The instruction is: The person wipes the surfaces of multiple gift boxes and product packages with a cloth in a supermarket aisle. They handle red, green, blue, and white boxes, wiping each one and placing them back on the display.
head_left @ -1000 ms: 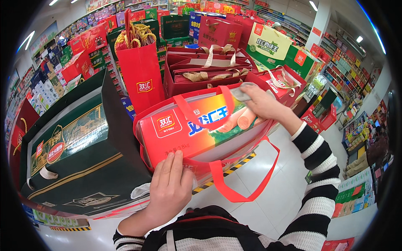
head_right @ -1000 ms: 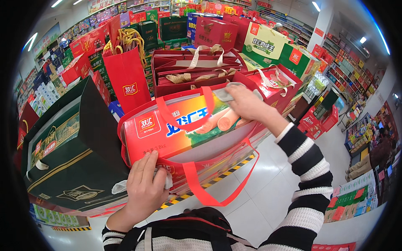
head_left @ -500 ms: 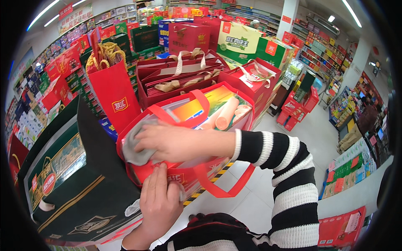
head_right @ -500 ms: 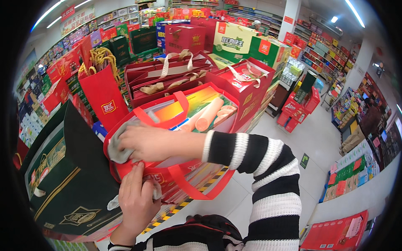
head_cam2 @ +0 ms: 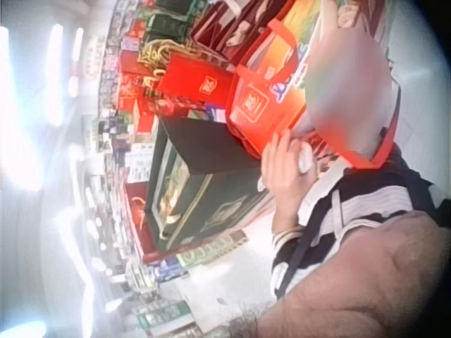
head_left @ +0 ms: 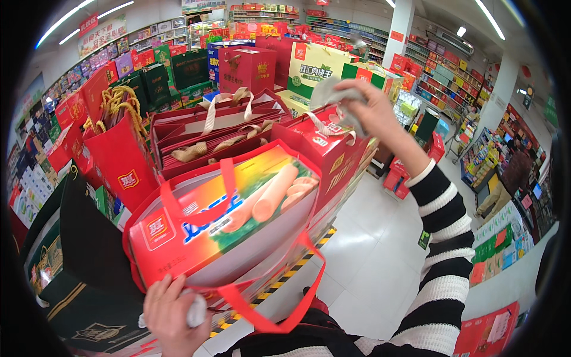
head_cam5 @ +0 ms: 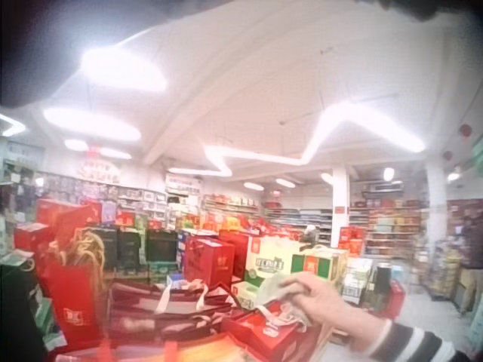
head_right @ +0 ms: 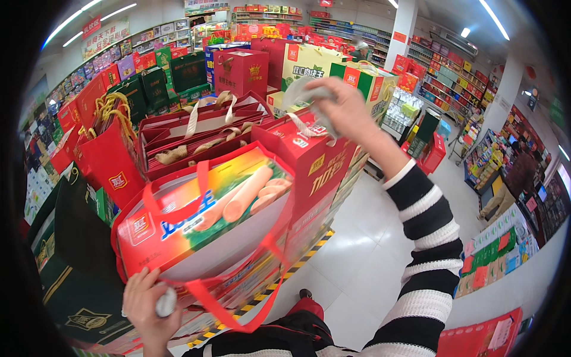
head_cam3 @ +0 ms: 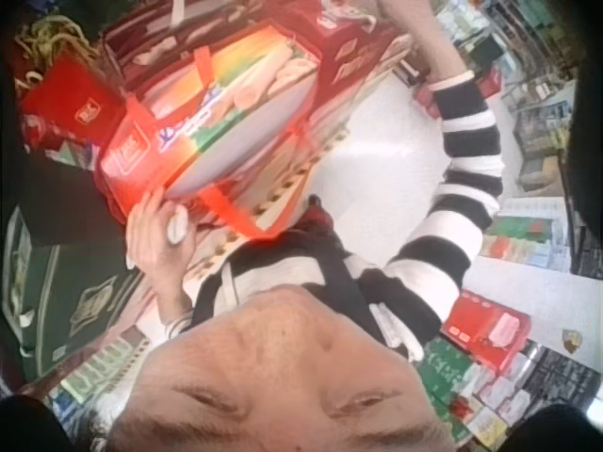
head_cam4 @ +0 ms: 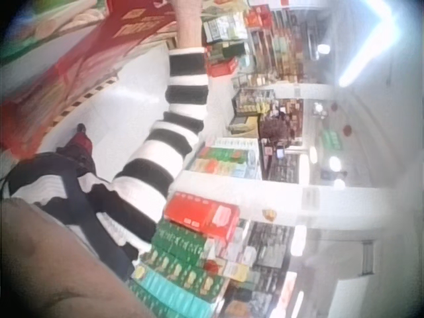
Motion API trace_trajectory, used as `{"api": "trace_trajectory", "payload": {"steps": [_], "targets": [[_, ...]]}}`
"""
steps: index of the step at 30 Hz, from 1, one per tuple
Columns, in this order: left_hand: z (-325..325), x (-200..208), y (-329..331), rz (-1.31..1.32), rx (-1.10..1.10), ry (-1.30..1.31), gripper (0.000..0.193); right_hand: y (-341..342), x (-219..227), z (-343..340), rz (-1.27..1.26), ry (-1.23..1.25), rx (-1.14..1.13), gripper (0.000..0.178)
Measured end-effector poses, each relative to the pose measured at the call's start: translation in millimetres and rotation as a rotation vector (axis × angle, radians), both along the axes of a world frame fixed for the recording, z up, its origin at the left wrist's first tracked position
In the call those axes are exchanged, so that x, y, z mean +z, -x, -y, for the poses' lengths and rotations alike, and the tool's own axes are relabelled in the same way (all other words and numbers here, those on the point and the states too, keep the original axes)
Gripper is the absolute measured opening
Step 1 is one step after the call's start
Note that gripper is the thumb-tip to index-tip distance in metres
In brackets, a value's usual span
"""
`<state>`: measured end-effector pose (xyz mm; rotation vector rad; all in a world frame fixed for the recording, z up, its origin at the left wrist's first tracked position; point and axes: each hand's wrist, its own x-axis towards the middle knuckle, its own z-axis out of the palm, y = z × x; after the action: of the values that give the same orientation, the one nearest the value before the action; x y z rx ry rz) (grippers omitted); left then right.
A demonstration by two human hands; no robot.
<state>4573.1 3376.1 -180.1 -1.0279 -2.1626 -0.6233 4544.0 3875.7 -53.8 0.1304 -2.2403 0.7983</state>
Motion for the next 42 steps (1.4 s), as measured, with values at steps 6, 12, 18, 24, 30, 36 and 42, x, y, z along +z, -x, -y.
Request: {"api": "trace_trajectory", "payload": {"steps": [6, 12, 18, 24, 30, 36, 42], "targets": [[-30, 21, -11, -0.224, 0.128, -0.364, 0.047, 48, -31, -158, 0.416, 0.074, -0.234, 0.056], [-122, 70, -9, -0.238, 0.298, -0.098, 0.048, 84, -52, -216, 0.900, -0.378, -0.007, 0.052], [-225, 111, 30, -0.101, 0.081, 0.274, 0.059, 111, -60, -128, 0.723, -0.617, 0.726, 0.042], [-305, 96, 85, 0.214, -0.166, 0.451, 0.067, 127, -87, -69, 0.422, -0.547, 1.058, 0.044], [-312, 77, 100, 0.163, -0.240, 0.505, 0.034, 122, -65, -194, 0.741, -0.541, 0.614, 0.055], [-304, 68, 100, 0.093, -0.267, 0.440, 0.027, 102, -53, -241, 0.791, -0.584, 0.254, 0.062], [-307, 61, 103, 0.079, -0.259, 0.406, 0.025, 80, -37, -149, 0.830, -0.530, 0.772, 0.083]]}}
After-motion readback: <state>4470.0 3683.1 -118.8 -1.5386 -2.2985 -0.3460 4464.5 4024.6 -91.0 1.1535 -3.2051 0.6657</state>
